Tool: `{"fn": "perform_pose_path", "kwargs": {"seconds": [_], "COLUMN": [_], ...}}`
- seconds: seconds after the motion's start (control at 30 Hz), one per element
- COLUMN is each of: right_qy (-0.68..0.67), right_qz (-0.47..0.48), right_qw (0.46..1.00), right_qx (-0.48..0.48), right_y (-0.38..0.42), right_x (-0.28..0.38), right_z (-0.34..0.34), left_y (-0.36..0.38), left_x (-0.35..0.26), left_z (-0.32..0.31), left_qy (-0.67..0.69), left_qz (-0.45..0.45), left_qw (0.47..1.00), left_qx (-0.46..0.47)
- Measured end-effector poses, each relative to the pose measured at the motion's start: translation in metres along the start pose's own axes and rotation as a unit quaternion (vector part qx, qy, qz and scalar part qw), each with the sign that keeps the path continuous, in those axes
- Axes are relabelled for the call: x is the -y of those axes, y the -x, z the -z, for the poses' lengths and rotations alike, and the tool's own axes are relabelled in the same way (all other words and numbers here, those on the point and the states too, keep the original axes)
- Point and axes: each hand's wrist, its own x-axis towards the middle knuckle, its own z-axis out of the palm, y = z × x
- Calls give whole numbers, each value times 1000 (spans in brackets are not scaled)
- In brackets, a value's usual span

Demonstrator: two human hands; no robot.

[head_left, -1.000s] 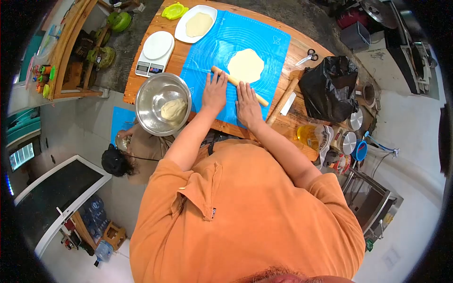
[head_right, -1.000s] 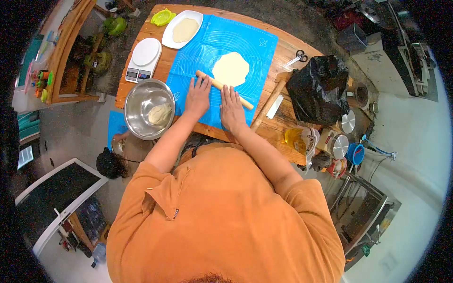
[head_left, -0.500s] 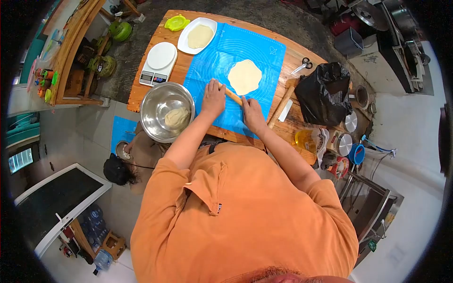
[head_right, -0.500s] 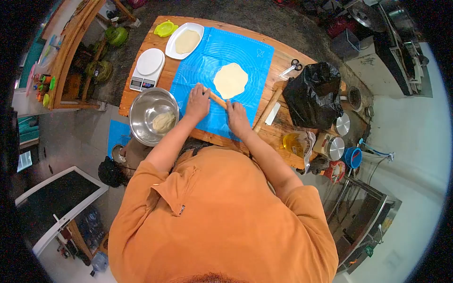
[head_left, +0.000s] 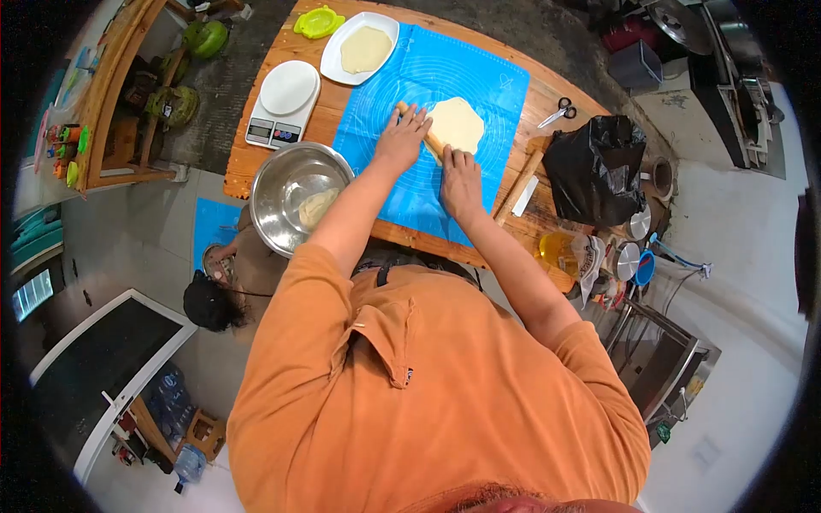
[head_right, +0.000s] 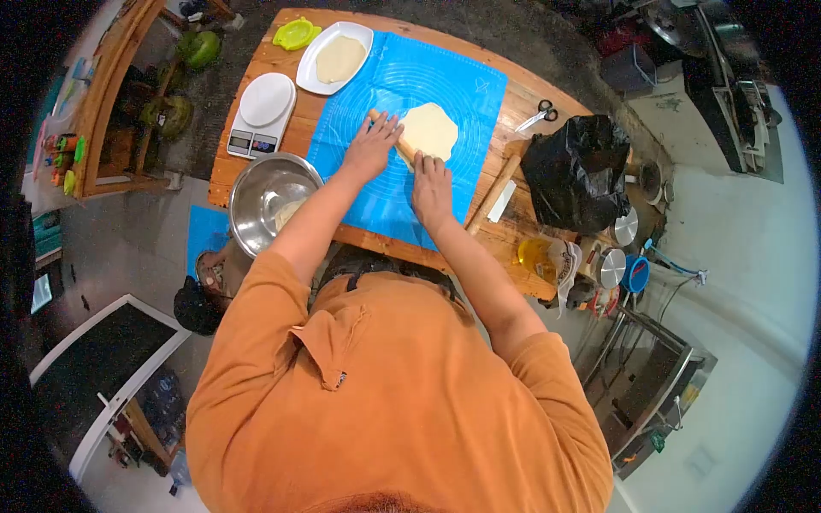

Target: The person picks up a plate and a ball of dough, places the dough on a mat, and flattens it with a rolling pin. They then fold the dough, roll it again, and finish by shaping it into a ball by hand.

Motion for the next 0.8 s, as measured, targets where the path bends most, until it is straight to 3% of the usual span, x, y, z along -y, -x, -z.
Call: {"fn": "perform_pose_path", "kwargs": {"seconds": [0.2, 0.27, 0.4, 0.63, 0.7, 0.77, 0.8], "right_qy": [88, 107, 100, 7, -8, -137, -135], "right_qz": [30, 22, 54, 95, 96, 102, 102], "right_qw": [995, 993, 993, 995, 995, 984, 984], "right_qx": [-38, 32, 28, 20, 39, -51, -52], "right_y": [8, 9, 15, 31, 29, 28, 26], "right_x": [16, 22, 22, 7, 3, 1, -3], "right_z": [-3, 0, 3, 12, 7, 4, 6], "left_y": [19, 27, 35, 44, 48, 55, 61], "left_x": [0, -1, -4, -11, -10, -18, -24], "left_z": [11, 17, 29, 49, 49, 46, 45], "left_qy": [1, 7, -20, -42, -18, 10, 57], "left_qz": [26, 33, 49, 91, 110, 123, 142], "left_qw": [999, 999, 995, 982, 984, 986, 986], "left_qx": [31, 37, 80, 160, 136, 116, 60]}}
